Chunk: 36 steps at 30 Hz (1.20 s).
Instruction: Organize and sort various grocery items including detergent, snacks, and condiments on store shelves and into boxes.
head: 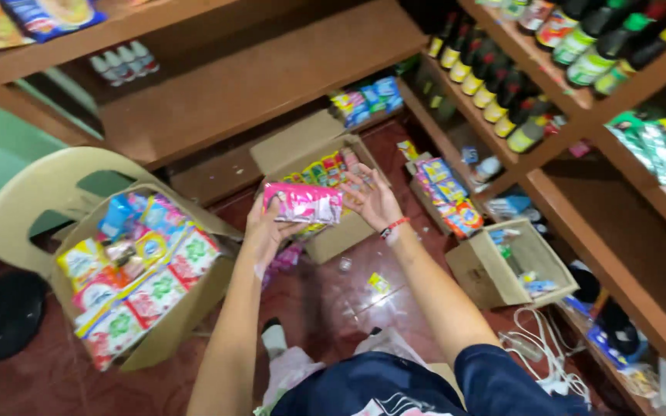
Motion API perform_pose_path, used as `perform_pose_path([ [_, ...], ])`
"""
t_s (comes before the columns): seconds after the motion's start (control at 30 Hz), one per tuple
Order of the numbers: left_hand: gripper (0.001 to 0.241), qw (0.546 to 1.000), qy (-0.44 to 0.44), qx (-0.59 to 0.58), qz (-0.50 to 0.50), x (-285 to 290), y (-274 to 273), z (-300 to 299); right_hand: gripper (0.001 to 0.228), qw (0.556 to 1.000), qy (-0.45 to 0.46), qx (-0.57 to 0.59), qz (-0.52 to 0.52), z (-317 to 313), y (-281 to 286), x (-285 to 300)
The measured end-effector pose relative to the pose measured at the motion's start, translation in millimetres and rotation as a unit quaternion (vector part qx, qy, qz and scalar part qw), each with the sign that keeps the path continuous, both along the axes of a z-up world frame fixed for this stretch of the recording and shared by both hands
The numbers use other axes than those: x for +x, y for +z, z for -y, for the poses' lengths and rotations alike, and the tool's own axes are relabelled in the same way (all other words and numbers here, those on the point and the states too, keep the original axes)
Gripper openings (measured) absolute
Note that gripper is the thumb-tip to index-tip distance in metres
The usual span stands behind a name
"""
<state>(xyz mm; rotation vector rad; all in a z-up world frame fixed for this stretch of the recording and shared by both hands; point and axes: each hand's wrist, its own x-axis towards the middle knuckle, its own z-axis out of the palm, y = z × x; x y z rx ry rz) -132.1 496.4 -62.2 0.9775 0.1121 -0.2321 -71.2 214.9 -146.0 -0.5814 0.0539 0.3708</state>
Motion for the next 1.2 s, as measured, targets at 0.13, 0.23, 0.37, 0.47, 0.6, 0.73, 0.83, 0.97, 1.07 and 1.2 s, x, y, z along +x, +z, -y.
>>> perform_pose_path([
  [0.13, 0.041, 0.999, -0.008, 0.018, -0.049, -9.0, -15.3, -42.6, 0.057, 0.999, 0.041, -0.026, -0.018, -61.4, 8.1, -4.9],
  [0.23, 0.040, 1.000, -0.018, 0.011, -0.011, -16.2, -23.0, -69.5, 0.056, 0.995, 0.079, -0.060, -0.023, -109.8, 13.2, -19.3],
  [0.37, 0.045, 0.999, -0.035, 0.015, -0.010, -25.1, -26.0, -110.0, 0.048, 0.990, 0.110, -0.085, -0.005, -160.9, 14.1, -30.5],
  [0.47, 0.044, 0.999, -0.048, 0.022, -0.008, -35.0, -54.7, -147.3, 0.043, 0.988, 0.126, -0.093, 0.010, -189.3, 9.5, -38.9],
  [0.6, 0.031, 0.992, -0.034, -0.030, -0.115, -46.4, -32.2, -181.7, 0.051, 0.987, 0.134, -0.078, 0.044, -220.8, -12.1, -36.2],
  [0.73, 0.038, 0.989, -0.002, -0.020, -0.146, -48.7, -41.6, -212.3, 0.075, 0.987, 0.133, -0.060, 0.062, -248.2, 8.9, -53.6],
  [0.83, 0.038, 0.983, -0.001, -0.008, -0.184, -43.8, -69.4, -227.7, 0.090, 0.990, 0.106, -0.077, 0.047, -259.1, 1.6, -58.3],
  [0.97, 0.041, 0.988, -0.038, -0.014, -0.151, -45.0, -94.1, -228.3, 0.058, 0.994, 0.046, -0.090, -0.050, -252.6, -66.7, -69.6],
  [1.07, 0.040, 0.991, -0.065, 0.020, -0.114, -45.4, -121.1, -224.0, 0.038, 0.992, 0.012, -0.095, -0.083, -238.6, -96.7, -84.8],
  [1.2, 0.028, 0.982, 0.009, -0.083, -0.172, -46.6, -150.8, -199.3, 0.022, 0.992, -0.013, -0.094, -0.083, -203.9, -106.7, -111.6],
])
